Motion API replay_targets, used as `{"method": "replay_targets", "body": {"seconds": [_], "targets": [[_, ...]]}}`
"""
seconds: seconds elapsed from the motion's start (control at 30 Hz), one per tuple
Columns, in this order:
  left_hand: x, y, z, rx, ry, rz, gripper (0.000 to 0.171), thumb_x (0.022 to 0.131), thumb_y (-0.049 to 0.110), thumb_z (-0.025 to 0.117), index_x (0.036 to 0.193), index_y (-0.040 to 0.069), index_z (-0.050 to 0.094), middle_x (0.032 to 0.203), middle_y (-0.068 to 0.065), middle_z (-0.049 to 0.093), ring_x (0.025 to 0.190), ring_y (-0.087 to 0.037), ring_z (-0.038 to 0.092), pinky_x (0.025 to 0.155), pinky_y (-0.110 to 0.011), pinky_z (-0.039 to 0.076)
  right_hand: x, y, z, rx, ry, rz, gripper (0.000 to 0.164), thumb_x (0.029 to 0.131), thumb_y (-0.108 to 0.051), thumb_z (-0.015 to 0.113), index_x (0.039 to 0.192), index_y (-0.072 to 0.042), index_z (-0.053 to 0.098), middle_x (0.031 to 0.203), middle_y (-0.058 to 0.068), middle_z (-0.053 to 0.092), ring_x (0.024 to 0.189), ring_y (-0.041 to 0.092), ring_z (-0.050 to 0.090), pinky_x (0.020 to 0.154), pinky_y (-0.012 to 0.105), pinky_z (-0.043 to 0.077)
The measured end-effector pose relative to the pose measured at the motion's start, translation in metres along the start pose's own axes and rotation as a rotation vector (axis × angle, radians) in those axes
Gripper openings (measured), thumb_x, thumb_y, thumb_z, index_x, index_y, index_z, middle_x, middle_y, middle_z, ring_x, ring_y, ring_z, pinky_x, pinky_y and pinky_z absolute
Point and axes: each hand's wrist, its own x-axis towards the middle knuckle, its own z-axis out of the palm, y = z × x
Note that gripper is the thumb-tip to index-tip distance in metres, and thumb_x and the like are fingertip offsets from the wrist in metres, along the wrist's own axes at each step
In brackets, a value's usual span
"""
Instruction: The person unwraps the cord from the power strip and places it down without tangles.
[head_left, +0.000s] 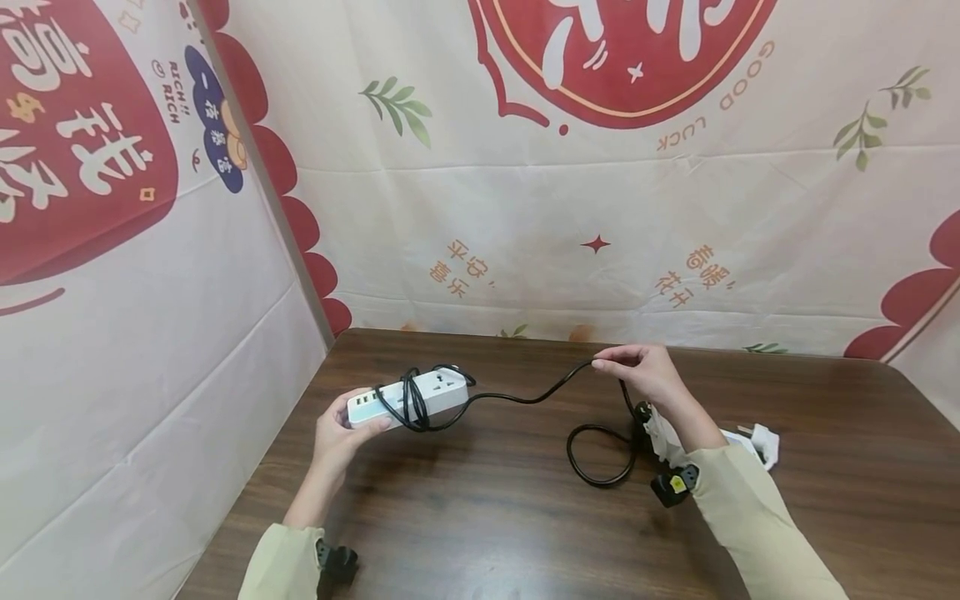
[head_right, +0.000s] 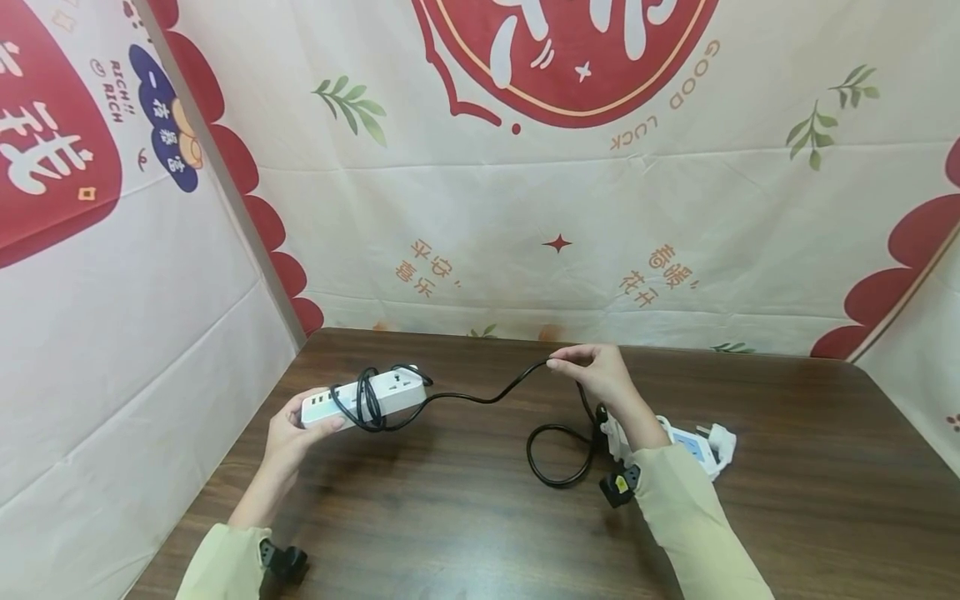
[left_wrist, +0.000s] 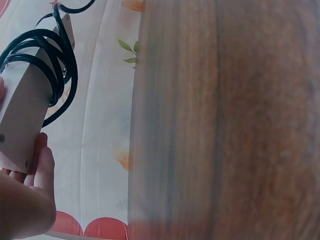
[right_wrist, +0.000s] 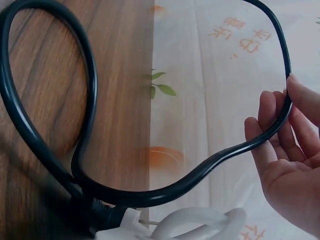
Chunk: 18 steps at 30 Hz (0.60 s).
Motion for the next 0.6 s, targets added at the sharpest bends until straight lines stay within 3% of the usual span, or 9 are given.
{"method": "replay_targets", "body": {"seconds": [0.17, 0.37, 0.5, 0.6], "targets": [[-0.001, 0.002, -0.001, -0.005, 0.003, -0.001, 0.052, 0.068, 0.001, 0.077, 0.115, 0.003, 0.055, 0.097, 0.000, 0.057, 0.084, -0.012, 0.053, 0.068, -0.022, 0.048, 0.003, 0.003, 0.003, -0.050, 0.009, -0.008, 0.040, 0.080, -0.033, 0.069, 0.101, 0.001, 0.067, 0.099, 0.009, 0.067, 0.081, 0.003, 0.057, 0.069, 0.021, 0.046], [-0.001, 0.003, 0.000, -0.041, -0.004, 0.026, 0.050, 0.068, -0.002, 0.075, 0.114, 0.001, 0.055, 0.093, 0.003, 0.059, 0.082, -0.011, 0.054, 0.067, -0.022, 0.048, 0.006, 0.000, 0.009, -0.171, 0.044, -0.010, 0.035, 0.081, -0.030, 0.068, 0.101, -0.001, 0.068, 0.105, 0.017, 0.065, 0.088, 0.023, 0.060, 0.070, 0.032, 0.048], [-0.002, 0.004, 0.001, -0.052, -0.006, 0.027, 0.050, 0.068, -0.001, 0.076, 0.114, 0.001, 0.056, 0.094, 0.002, 0.059, 0.082, -0.011, 0.054, 0.067, -0.022, 0.048, 0.004, -0.009, 0.013, -0.242, 0.078, -0.028, 0.028, 0.082, -0.018, 0.066, 0.104, -0.001, 0.068, 0.106, 0.018, 0.064, 0.094, 0.033, 0.060, 0.075, 0.041, 0.049], [-0.001, 0.004, 0.003, -0.053, -0.008, 0.022, 0.051, 0.067, -0.001, 0.077, 0.114, 0.002, 0.056, 0.096, 0.000, 0.058, 0.082, -0.012, 0.054, 0.067, -0.022, 0.048, 0.002, -0.019, 0.017, -0.271, 0.098, -0.063, 0.025, 0.081, -0.005, 0.062, 0.105, 0.000, 0.067, 0.104, 0.020, 0.064, 0.093, 0.034, 0.060, 0.073, 0.040, 0.049]]}}
